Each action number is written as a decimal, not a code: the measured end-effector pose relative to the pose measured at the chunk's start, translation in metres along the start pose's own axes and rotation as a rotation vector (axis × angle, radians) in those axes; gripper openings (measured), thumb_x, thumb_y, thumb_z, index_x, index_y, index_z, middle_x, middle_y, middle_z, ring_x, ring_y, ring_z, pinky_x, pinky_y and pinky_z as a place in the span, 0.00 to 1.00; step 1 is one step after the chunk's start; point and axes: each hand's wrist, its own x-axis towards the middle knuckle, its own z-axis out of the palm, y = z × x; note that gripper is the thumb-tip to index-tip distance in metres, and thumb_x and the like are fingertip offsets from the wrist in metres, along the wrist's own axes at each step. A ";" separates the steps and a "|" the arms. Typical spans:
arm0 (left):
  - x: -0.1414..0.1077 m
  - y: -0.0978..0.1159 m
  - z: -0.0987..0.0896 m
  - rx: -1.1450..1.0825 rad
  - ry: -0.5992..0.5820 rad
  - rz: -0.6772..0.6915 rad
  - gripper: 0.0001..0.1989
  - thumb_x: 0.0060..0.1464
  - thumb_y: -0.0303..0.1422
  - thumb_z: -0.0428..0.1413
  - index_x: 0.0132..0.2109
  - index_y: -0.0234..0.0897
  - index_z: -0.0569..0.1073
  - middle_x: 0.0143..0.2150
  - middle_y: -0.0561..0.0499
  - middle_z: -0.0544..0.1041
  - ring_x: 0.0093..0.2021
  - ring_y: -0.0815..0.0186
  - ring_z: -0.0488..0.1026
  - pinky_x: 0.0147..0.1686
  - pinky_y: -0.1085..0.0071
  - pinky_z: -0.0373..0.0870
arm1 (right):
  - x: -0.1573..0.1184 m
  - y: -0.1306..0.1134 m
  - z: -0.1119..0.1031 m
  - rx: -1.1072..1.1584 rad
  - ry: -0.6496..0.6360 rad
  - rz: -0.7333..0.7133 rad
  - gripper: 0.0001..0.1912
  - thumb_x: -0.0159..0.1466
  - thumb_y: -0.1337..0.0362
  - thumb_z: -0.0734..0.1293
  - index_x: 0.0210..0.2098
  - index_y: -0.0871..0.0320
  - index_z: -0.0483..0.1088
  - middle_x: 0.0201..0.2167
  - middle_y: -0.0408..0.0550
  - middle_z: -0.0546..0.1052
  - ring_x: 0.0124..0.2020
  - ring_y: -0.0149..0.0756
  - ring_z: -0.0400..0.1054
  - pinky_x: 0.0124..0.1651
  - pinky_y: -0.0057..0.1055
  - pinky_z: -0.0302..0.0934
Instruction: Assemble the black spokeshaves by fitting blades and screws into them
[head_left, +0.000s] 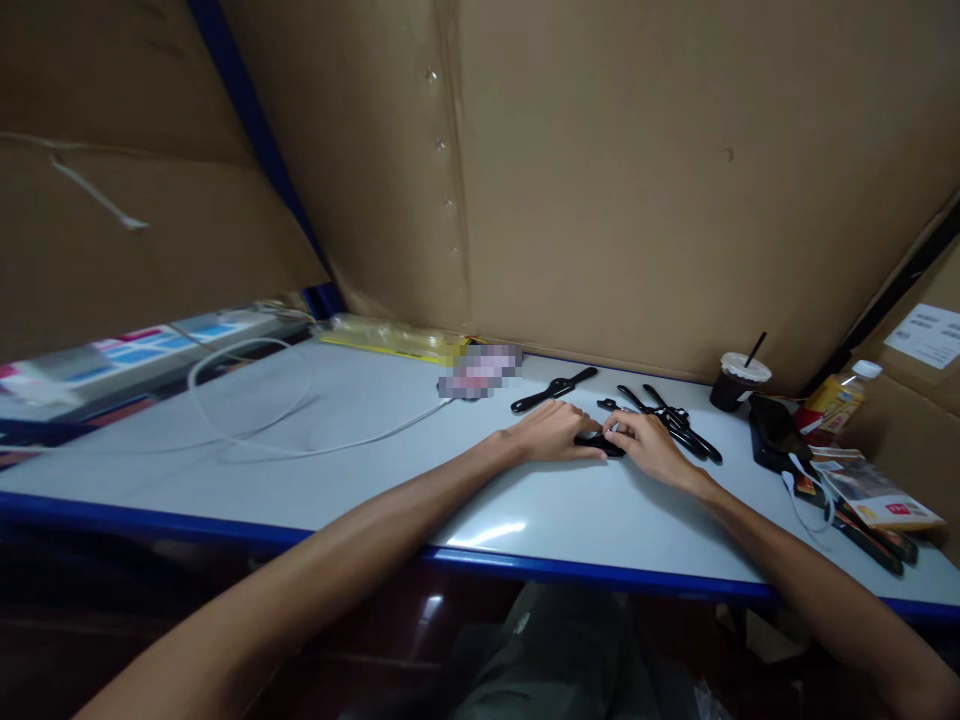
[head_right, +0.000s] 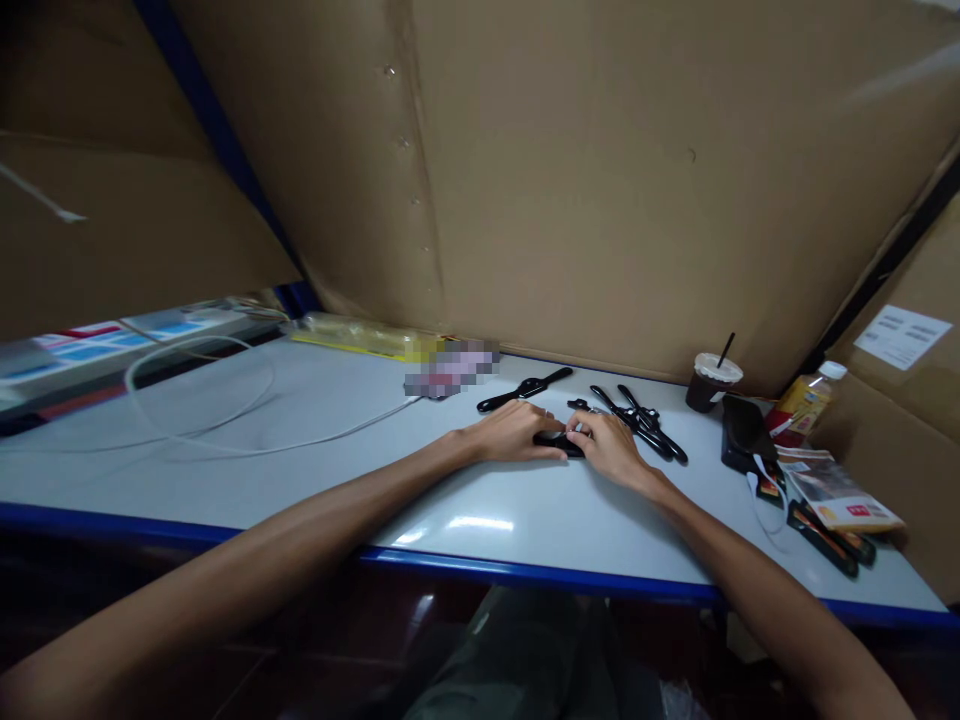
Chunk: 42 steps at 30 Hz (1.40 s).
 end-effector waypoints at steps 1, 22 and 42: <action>0.000 -0.001 0.001 -0.004 0.008 0.004 0.25 0.62 0.54 0.54 0.46 0.38 0.81 0.34 0.46 0.82 0.30 0.63 0.75 0.28 0.69 0.55 | 0.001 0.001 0.000 0.011 -0.004 0.001 0.05 0.66 0.66 0.67 0.36 0.55 0.76 0.27 0.42 0.76 0.28 0.34 0.65 0.33 0.29 0.51; -0.001 0.002 -0.001 0.041 -0.013 -0.018 0.26 0.63 0.56 0.53 0.48 0.38 0.79 0.34 0.47 0.81 0.31 0.62 0.75 0.28 0.68 0.53 | 0.005 0.010 -0.001 -0.078 -0.047 0.048 0.06 0.64 0.61 0.71 0.40 0.55 0.74 0.25 0.39 0.74 0.27 0.32 0.65 0.31 0.28 0.47; 0.001 0.003 0.000 0.051 -0.041 -0.039 0.27 0.62 0.57 0.53 0.34 0.37 0.79 0.25 0.47 0.77 0.25 0.64 0.71 0.27 0.68 0.50 | 0.002 0.013 -0.011 -0.313 -0.072 -0.186 0.08 0.71 0.60 0.62 0.41 0.56 0.71 0.38 0.49 0.78 0.34 0.39 0.69 0.37 0.32 0.51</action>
